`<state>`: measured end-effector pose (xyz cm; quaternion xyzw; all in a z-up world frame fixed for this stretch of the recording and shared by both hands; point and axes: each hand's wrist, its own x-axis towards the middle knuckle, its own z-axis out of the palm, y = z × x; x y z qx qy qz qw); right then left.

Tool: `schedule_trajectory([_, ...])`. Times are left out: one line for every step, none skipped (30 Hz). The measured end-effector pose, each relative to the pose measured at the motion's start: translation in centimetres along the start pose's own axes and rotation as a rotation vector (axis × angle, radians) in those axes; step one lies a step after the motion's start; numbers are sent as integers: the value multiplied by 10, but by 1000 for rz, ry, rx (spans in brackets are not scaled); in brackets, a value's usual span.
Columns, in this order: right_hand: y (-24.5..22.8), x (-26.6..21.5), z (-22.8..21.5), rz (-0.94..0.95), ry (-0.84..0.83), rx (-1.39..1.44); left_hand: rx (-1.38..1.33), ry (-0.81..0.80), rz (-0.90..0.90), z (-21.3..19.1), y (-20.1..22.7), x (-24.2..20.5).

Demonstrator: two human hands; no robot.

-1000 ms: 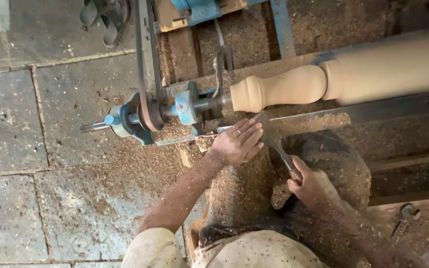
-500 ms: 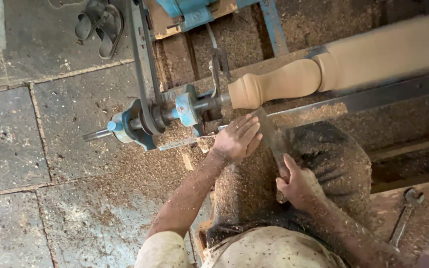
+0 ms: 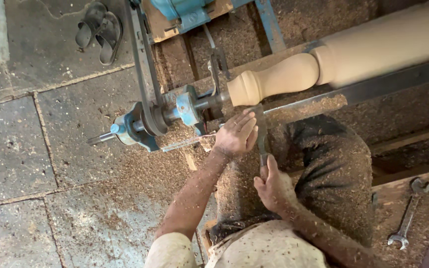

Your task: The person shapes a rotating wooden workpiece on a lathe using a chisel, then smooths the surface with sandpaper. The workpiece is a turned leg or spindle, and the person refines its contours and finish.

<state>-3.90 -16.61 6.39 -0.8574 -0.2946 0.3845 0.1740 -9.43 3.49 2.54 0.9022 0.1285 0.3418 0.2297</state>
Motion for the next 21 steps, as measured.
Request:
schedule_trajectory([-1, 0, 5, 28, -18, 8, 8, -5, -8, 2, -1, -1])
schedule_trajectory([-3, 0, 10, 53, -34, 16, 18, -8, -14, 3, -3, -2])
schedule_trajectory([-5, -1, 13, 78, -50, 23, 27, -11, -20, 4, -4, -4])
schedule_trajectory([-6, -2, 14, 41, -22, 17, 31, -11, -19, 4, -4, -6])
schedule_trajectory([-6, -4, 13, 4, 5, 11, 34, -11, -19, 5, -4, -7])
schedule_trajectory([-5, -4, 7, -35, 36, 6, 39, -11, -15, 5, -4, -6])
schedule_trajectory([-1, -3, -4, -20, -49, -10, 46, 4, 50, 5, -4, -5])
schedule_trajectory([5, -1, -20, -9, -134, -27, 55, 19, 115, 2, -4, -4])
schedule_trajectory([12, 4, -37, 2, -218, -45, 65, 34, 180, 0, -5, 0])
schedule_trajectory([21, 9, -55, 80, -257, 60, 109, -23, 243, -2, -5, 1])
schedule_trajectory([33, 19, -77, 159, -294, 164, 152, -81, 306, -6, -6, 2])
schedule_trajectory([45, 28, -96, 183, -331, 56, 191, -142, 361, -9, -4, 0])
schedule_trajectory([55, 37, -112, 205, -368, -53, 205, -178, 377, -9, -2, 1])
schedule_trajectory([63, 49, -124, 113, -330, -80, 224, -215, 398, -10, -3, 5])
schedule_trajectory([70, 60, -134, 22, -290, -107, 243, -252, 420, -11, -2, 8])
schedule_trajectory([75, 67, -140, -67, -254, -130, 229, -266, 399, -11, -1, 10])
schedule_trajectory([79, 72, -144, -84, -269, -135, 216, -279, 379, -12, 1, 12])
schedule_trajectory([79, 77, -148, -108, -281, -140, 210, -288, 360, -13, 2, 15])
schedule_trajectory([78, 82, -151, -132, -292, -145, 206, -293, 357, -13, 1, 18])
schedule_trajectory([77, 83, -152, -120, -311, -133, 200, -298, 351, -13, 2, 19])
schedule_trajectory([75, 85, -154, -107, -330, -121, 195, -304, 346, -13, 1, 19])
